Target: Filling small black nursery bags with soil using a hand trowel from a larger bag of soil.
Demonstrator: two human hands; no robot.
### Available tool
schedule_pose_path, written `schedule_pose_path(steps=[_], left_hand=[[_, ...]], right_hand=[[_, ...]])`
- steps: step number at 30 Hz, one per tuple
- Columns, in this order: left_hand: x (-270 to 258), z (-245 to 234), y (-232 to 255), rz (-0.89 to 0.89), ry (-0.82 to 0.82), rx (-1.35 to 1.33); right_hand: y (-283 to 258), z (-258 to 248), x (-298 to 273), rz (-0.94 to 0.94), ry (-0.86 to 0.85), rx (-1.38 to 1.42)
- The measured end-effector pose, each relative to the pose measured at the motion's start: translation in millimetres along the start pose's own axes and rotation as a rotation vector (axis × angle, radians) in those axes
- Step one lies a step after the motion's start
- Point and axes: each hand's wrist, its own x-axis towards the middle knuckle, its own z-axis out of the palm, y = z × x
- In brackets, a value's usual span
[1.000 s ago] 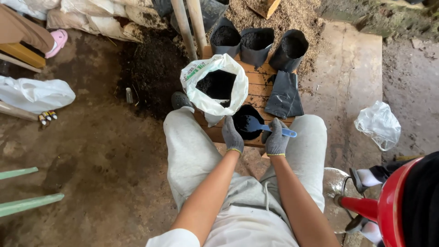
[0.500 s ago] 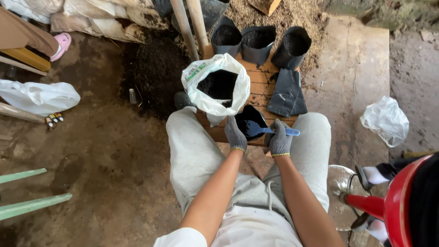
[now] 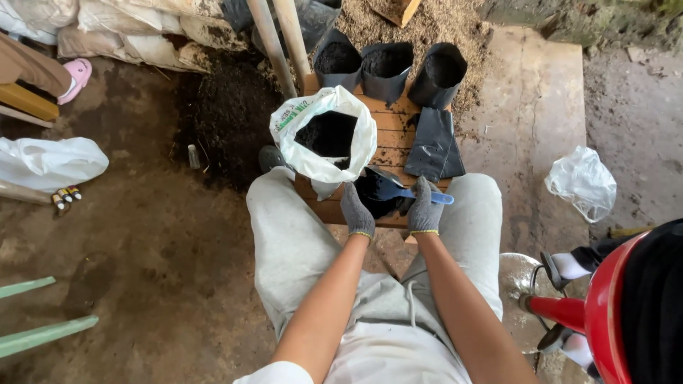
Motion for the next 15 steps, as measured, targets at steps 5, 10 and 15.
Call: schedule_pose_path(steps=[5,10,15], left_hand=[[1.1,-0.5,-5.8,0.000,0.000,-0.025],[-4.9,-2.2,-7.8,0.042,0.006,0.056],[-11.5,3.4,18.7,-0.007,0.011,-0.056]], right_hand=[[10.8,-1.5,3.7,0.044,0.018,0.136],[-23.0,2.7,-18.6,0.036,0.069,0.189],[-78.0,10.9,-48.4,0.023,-0.028,-0.047]])
